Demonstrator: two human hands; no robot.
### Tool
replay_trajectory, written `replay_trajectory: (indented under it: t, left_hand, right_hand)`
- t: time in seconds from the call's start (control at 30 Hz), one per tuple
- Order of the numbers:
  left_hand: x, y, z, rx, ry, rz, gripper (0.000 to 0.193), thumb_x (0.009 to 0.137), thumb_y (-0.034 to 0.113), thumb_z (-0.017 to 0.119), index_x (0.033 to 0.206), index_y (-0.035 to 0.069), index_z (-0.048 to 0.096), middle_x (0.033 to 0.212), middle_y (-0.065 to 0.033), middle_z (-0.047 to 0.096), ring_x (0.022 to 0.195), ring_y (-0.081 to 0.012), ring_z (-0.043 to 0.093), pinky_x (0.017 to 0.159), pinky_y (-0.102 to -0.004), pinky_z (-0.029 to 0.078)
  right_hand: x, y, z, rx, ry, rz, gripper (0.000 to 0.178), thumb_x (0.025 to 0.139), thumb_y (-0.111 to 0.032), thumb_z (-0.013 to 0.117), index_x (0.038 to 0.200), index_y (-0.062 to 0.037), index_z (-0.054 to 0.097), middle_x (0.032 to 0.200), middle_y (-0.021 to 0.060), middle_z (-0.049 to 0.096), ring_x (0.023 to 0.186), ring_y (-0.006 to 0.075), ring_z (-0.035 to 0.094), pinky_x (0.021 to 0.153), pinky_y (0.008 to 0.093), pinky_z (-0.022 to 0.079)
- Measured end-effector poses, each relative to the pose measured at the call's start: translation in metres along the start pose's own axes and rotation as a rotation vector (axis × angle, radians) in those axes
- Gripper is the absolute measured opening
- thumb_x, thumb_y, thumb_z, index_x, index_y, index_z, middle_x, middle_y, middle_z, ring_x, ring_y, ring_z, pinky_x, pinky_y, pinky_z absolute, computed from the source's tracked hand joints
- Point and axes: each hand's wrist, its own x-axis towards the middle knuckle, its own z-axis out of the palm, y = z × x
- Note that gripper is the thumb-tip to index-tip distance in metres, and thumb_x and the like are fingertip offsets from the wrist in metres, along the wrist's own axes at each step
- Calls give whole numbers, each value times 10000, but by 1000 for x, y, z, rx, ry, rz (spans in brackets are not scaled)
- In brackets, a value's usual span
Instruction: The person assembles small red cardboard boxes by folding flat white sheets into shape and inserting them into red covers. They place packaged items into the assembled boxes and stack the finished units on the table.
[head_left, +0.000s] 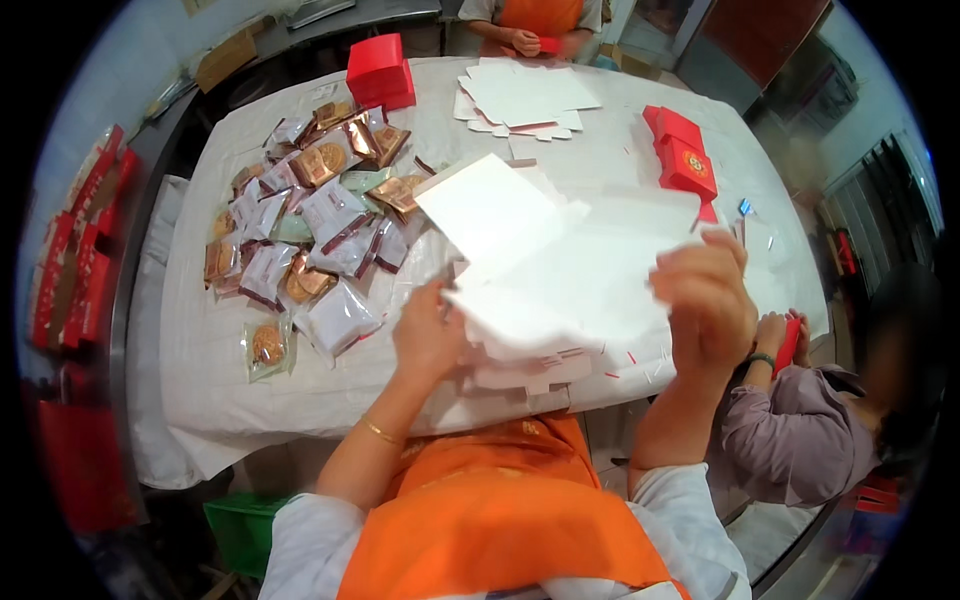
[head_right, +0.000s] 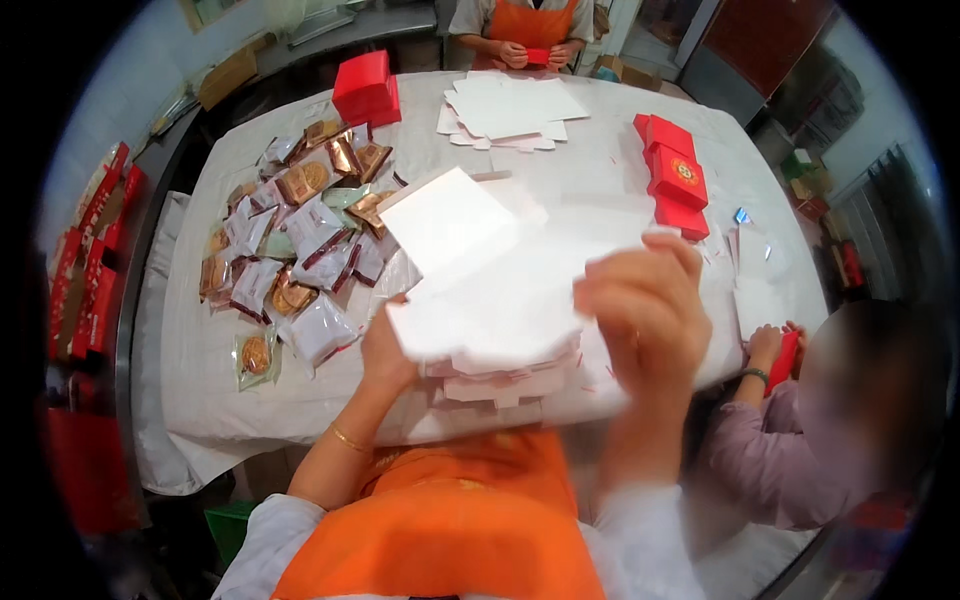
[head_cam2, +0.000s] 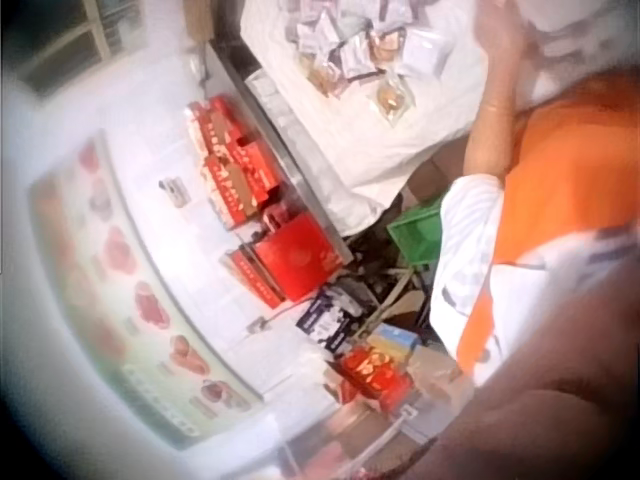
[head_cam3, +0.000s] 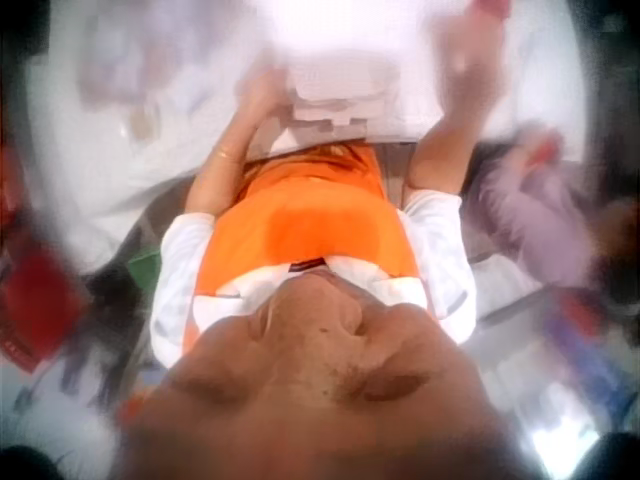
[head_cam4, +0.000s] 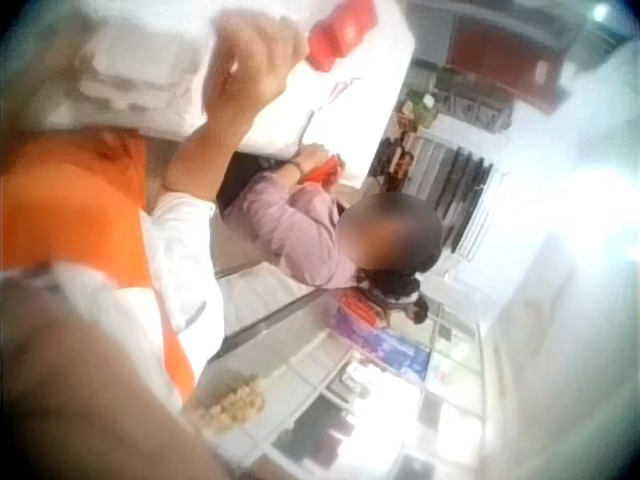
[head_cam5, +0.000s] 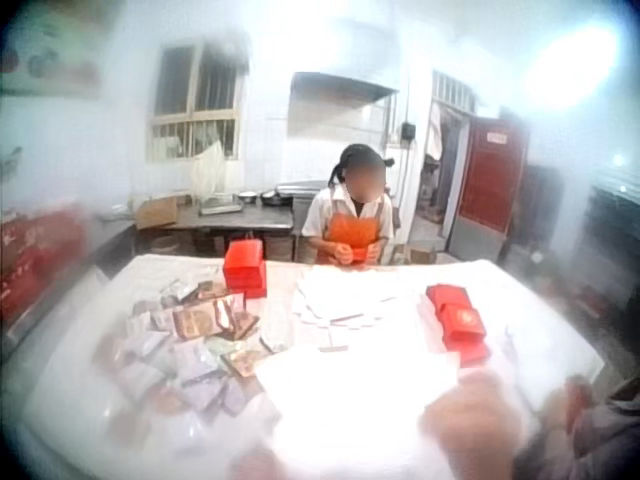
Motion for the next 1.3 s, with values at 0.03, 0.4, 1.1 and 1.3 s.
replay_trajectory:
  t: [0.03,0.4,1.1,1.3]
  left_hand:
    - [1,2,-9,63,147,147,262,933,121,553,1137,-36,598,1082,-195,659,929,-335,650,773,-387,516]
    - [0,-31,-26,-1569,-325,-254,576,1044,427,363,1539,140,297,1429,-195,471,1211,-335,571,1007,-481,493]
    - [-60,40,-22,-749,-78,-154,554,958,122,547,1458,10,336,1180,-135,568,855,-109,586,744,-258,495]
    - [-54,36,-27,-780,-238,71,696,931,133,570,1532,43,232,1388,-168,418,974,-186,583,858,-318,490]
  right_hand:
    - [-2,-10,-2,18,37,-4,63,801,-88,675,773,-130,639,782,-1,676,792,198,653,947,454,433]
    - [-92,17,24,339,-248,407,216,736,-10,573,921,-103,636,1223,117,589,1229,300,502,1146,486,236]
    - [-113,3,38,762,-206,1306,583,972,-216,501,1506,-47,339,1263,107,578,1134,180,551,968,304,434]
    - [-113,21,45,500,-526,1213,554,856,-36,460,1409,-15,477,1021,79,641,889,151,590,802,292,486]
